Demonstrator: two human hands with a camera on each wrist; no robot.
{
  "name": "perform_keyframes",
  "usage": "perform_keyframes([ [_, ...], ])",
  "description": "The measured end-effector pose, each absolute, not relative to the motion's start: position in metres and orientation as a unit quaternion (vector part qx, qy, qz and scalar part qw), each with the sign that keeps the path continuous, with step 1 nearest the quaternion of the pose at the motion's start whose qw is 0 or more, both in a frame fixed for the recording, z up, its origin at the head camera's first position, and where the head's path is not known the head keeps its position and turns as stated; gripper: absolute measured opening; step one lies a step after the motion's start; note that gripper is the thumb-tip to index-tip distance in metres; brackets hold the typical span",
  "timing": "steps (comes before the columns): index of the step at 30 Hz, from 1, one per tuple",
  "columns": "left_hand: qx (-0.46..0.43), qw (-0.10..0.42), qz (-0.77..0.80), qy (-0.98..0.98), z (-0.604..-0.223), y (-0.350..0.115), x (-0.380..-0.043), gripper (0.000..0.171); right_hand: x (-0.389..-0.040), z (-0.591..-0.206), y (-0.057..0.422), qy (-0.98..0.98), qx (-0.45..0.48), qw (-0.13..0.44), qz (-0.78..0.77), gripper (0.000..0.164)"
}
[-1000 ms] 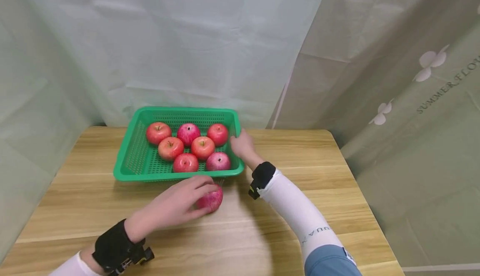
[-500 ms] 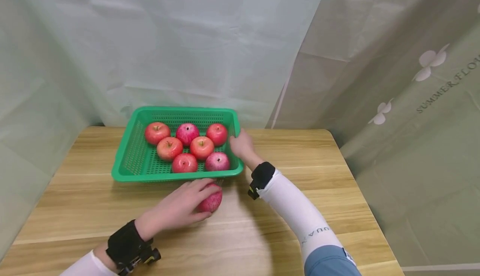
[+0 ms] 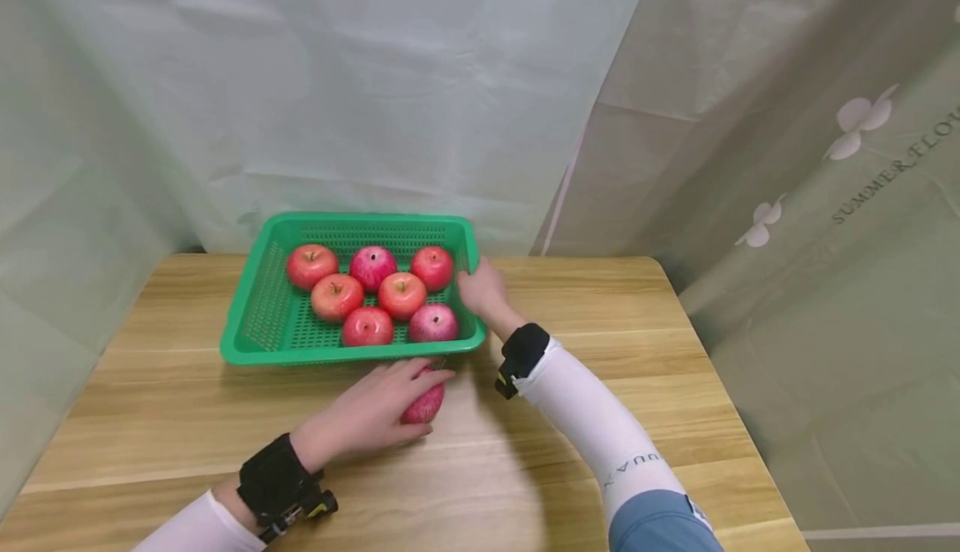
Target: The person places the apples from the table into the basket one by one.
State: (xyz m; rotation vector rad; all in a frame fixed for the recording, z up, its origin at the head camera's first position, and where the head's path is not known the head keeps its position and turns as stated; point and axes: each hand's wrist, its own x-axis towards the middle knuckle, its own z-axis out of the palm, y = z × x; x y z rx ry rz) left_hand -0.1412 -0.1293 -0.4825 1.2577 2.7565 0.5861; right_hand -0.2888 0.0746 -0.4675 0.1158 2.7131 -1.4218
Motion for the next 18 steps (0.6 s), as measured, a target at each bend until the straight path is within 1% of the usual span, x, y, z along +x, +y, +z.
perform_keyframes([
  [8,0.412,0.011,0.188,0.891,-0.4843,-0.1269,-0.1458,0.067,-0.2904,-0.4677,0.0741,0.885,0.043,0.037,-0.463,0.034],
  [11,0.409,0.023,0.189,0.892,-0.4842,-0.1269,-0.1462,0.068,-0.2903,-0.4672,0.0739,0.883,0.042,0.037,-0.466,0.035],
  [14,0.406,0.04,0.191,0.893,-0.4843,-0.1269,-0.1458,0.072,-0.2899,-0.4669,0.0742,0.882,0.042,0.037,-0.468,0.034],
  [18,0.406,0.045,0.187,0.893,-0.4851,-0.1267,-0.1455,0.074,-0.2897,-0.468,0.0747,0.887,0.041,0.037,-0.459,0.036],
])
